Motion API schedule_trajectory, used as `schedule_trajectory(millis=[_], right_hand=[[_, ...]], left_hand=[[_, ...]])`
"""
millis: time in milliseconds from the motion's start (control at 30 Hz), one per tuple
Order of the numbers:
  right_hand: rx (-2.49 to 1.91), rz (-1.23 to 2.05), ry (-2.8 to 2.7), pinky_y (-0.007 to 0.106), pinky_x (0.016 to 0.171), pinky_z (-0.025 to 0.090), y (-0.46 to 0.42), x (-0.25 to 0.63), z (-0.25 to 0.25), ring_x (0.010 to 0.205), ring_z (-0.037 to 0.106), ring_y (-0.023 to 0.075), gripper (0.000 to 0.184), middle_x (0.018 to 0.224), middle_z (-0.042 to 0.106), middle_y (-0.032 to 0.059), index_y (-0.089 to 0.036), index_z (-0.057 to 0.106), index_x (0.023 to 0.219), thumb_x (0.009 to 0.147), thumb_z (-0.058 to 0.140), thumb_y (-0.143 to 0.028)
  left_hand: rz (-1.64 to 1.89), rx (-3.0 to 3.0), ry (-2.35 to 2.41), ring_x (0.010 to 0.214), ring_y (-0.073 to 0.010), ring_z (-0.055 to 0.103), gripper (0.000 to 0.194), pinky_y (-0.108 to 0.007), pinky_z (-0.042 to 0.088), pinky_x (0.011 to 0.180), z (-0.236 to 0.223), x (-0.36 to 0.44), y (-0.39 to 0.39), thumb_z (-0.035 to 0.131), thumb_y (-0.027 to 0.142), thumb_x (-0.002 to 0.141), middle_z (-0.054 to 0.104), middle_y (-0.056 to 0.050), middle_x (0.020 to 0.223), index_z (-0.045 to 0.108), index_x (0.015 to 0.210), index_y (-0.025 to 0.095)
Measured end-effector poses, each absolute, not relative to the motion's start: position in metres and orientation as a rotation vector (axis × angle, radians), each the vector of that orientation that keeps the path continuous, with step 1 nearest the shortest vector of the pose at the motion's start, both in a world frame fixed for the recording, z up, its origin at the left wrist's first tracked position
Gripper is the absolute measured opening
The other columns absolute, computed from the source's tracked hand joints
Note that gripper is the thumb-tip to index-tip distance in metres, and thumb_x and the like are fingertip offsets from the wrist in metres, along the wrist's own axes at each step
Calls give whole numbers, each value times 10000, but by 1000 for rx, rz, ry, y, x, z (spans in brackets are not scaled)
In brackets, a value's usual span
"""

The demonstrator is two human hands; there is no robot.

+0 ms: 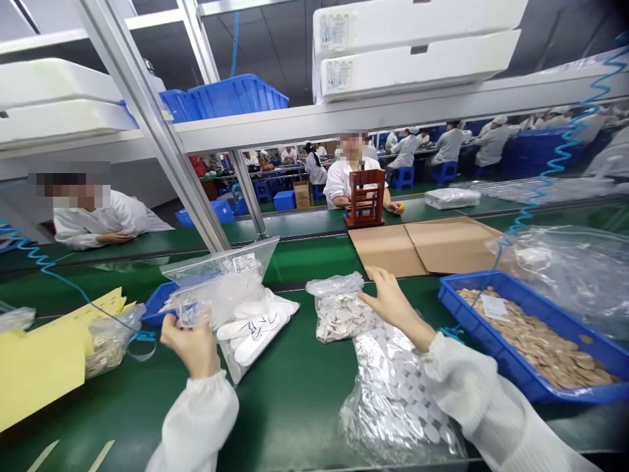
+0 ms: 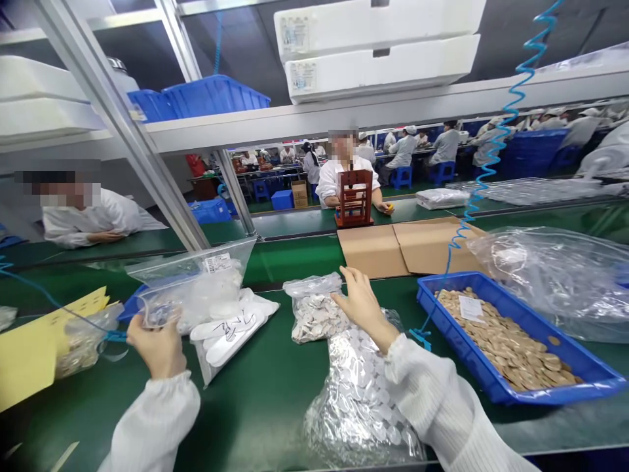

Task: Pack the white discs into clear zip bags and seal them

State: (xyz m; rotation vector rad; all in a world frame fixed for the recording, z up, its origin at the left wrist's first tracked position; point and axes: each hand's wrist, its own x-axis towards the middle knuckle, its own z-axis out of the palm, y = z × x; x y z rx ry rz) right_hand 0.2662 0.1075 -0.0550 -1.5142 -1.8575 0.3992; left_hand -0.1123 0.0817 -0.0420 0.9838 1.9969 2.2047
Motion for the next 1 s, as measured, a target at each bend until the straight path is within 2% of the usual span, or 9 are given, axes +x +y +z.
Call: schedule_trajectory(millis=[100, 167, 233, 300, 400, 567, 733, 833, 1000], right_hand=[[-1452, 337, -1973, 502, 1061, 326, 133, 261, -53, 1341, 299, 320, 683, 1449, 386, 121, -214, 399, 1370, 731, 639, -239], [-1389, 311, -2059, 500, 1049, 328, 145, 253, -51, 1290, 370, 308, 509, 1327, 525, 103, -213, 554, 1207, 707, 629, -152], [-1315, 286, -2121, 479, 1018, 354, 149, 246, -46, 1152, 490, 276, 261, 1091, 647, 84, -195, 637, 969, 735, 573, -99], [-1235, 254, -2144, 450, 984, 383, 144, 239, -37, 1060, 531, 244, 183, 991, 664, 71, -188, 627, 875, 780, 513, -81], [-1066, 205, -2168, 417, 977, 396, 119, 236, -20, 1113, 497, 218, 209, 1108, 638, 57, -208, 606, 906, 827, 466, -74], [-668, 167, -2300, 396, 938, 414, 62, 243, -4, 1115, 490, 189, 272, 1152, 618, 39, -242, 586, 976, 871, 433, -43], [-835, 646, -2227, 405, 1035, 367, 28, 271, -9, 1236, 439, 195, 280, 1302, 519, 23, -304, 573, 1104, 884, 493, -151], [-1126, 1003, -1750, 425, 1068, 355, 34, 286, -20, 1267, 438, 225, 334, 1355, 482, 55, -290, 517, 1216, 901, 495, -401], [-1367, 1656, -1152, 441, 916, 474, 61, 280, -43, 947, 630, 254, 437, 1038, 666, 128, -152, 615, 1005, 876, 464, -541]], left_hand=[[2373, 1178, 2062, 1296, -297, 387, 706, -437, 323, 1106, -46, -68, 36, 732, 243, 660, 375, -156, 1343, 445, 1293, 120], [2309, 1398, 1904, 1249, -264, 446, 467, -427, 338, 1093, -49, -35, 12, 664, 288, 764, 494, -104, 1250, 537, 1198, 171], [1789, 1447, 1708, 1142, -237, 535, 262, -399, 374, 1055, -48, -10, 0, 585, 346, 846, 599, -80, 1122, 616, 1052, 187], [1408, 1252, 1504, 1019, -236, 602, 324, -381, 454, 959, -41, 4, 1, 585, 431, 845, 642, -95, 1063, 620, 1034, 170], [1178, 866, 1223, 868, -237, 648, 509, -369, 531, 766, -26, 7, 21, 483, 565, 870, 666, -123, 994, 556, 1137, 137], [909, 474, 863, 670, -180, 638, 554, -286, 511, 639, -15, 8, 57, 390, 570, 910, 663, -106, 771, 599, 1001, 65], [817, 322, 693, 548, -108, 569, 265, -224, 462, 608, -22, 17, 62, 495, 301, 930, 594, -9, 594, 624, 806, 105], [800, 332, 639, 581, -117, 574, 341, -243, 473, 644, -18, 18, 57, 464, 341, 940, 599, -21, 613, 630, 752, 110], [724, 478, 593, 757, -180, 626, 338, -297, 494, 746, -9, 18, 51, 458, 311, 910, 663, -99, 765, 670, 776, 85]])
